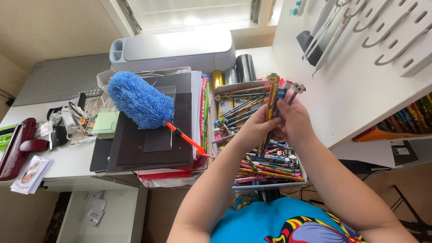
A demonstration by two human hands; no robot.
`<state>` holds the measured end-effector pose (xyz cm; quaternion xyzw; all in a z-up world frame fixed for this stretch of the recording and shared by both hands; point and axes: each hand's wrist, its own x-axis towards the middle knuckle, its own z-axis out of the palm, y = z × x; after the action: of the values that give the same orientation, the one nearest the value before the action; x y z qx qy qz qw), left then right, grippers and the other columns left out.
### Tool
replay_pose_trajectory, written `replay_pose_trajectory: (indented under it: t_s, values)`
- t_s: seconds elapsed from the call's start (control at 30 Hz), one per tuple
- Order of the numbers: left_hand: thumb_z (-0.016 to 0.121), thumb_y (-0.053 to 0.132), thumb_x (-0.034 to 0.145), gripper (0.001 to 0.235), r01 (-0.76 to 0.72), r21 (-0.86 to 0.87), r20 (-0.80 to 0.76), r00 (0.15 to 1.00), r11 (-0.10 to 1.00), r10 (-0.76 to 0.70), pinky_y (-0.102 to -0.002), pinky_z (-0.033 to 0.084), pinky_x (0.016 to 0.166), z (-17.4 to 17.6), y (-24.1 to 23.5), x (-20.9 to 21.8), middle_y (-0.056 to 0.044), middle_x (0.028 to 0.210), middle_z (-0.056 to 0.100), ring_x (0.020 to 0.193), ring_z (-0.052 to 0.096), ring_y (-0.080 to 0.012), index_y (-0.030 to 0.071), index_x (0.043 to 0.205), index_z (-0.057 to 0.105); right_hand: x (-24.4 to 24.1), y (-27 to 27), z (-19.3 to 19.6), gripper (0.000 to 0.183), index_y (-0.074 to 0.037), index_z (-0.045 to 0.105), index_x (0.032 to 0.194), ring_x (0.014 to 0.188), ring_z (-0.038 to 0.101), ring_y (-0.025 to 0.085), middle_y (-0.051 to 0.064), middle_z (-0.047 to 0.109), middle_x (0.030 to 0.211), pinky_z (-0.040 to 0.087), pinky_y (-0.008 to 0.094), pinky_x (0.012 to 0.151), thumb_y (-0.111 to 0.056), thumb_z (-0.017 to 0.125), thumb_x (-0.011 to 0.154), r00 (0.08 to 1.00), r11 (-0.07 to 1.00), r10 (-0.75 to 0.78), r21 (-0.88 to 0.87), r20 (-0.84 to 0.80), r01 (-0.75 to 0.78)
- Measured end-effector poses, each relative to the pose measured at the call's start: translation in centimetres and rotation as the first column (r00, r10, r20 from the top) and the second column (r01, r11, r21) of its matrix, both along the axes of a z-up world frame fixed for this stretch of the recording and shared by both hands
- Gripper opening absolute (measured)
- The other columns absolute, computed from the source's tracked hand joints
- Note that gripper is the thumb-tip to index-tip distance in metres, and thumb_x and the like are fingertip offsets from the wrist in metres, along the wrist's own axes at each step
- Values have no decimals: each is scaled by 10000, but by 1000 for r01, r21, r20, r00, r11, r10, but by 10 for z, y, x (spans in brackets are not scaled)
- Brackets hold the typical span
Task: The person transfers colorful pencils from a white plastic tray into a cardboard box. They pick up pencils in small handfuls, move them to the box, and arrange them upright. The process repeats until the tray is mostly empty and the box is filled.
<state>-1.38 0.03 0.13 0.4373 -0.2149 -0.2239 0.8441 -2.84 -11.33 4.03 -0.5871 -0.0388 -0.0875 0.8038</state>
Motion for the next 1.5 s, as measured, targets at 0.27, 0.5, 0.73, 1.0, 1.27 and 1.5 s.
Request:
replay_pose_trajectory:
  t_s: [0.27, 0.5, 0.73, 1.0, 1.27, 1.5]
  values:
    - [607, 52, 882, 139, 39, 57, -131, 991, 998, -31, -445, 577, 623, 15, 9, -17, -151, 863, 652, 721, 681, -307, 10, 1011, 576, -15, -15, 12, 62, -11, 618, 930, 754, 677, 293, 185, 650, 826, 538, 327, 740, -37, 587, 883, 994, 991, -92, 94, -63, 98]
    - [603, 93, 885, 187, 210, 73, -209, 959, 975, -191, -427, 580, 591, 21, 8, -21, -152, 829, 659, 682, 687, -286, -3, 1046, 599, -44, -3, 46, 66, -67, 550, 929, 644, 673, 207, 123, 648, 713, 552, 265, 587, -118, 508, 931, 991, 971, -68, 219, -112, 92]
    - [623, 80, 869, 222, 355, 132, -136, 931, 926, -338, -476, 564, 616, 17, 3, -27, -188, 901, 660, 759, 682, -313, -47, 1050, 602, -50, -31, 23, 333, 15, 551, 1111, 709, 684, 340, 238, 646, 789, 575, 382, 537, 26, 602, 782, 996, 977, 91, 192, -5, -89]
    - [587, -15, 869, 190, 442, 128, -86, 897, 888, -434, -452, 552, 685, 50, -19, -61, -162, 925, 644, 831, 661, -277, -50, 1054, 608, -85, -72, 17, 265, 87, 620, 986, 785, 689, 355, 248, 680, 876, 594, 442, 584, 43, 637, 725, 965, 967, 228, 89, 127, -240]
    - [585, 119, 908, 201, 451, 411, 257, 777, 793, -575, -286, 547, 735, 73, -83, -83, -111, 954, 661, 866, 622, -151, 2, 1062, 636, -121, -138, 37, 282, 175, 572, 920, 441, 607, 285, 285, 626, 719, 441, 280, 195, 58, 684, 689, 903, 992, 52, 80, 427, -95]
    - [457, 158, 965, 207, 613, 422, -74, 758, 668, -648, -241, 511, 636, 78, -161, -99, -97, 1063, 642, 739, 614, -133, 12, 1109, 480, -142, -226, 45, 235, -8, 595, 929, 756, 628, 354, 152, 610, 813, 523, 483, 683, -201, 673, 821, 993, 941, -14, 338, 118, -27]
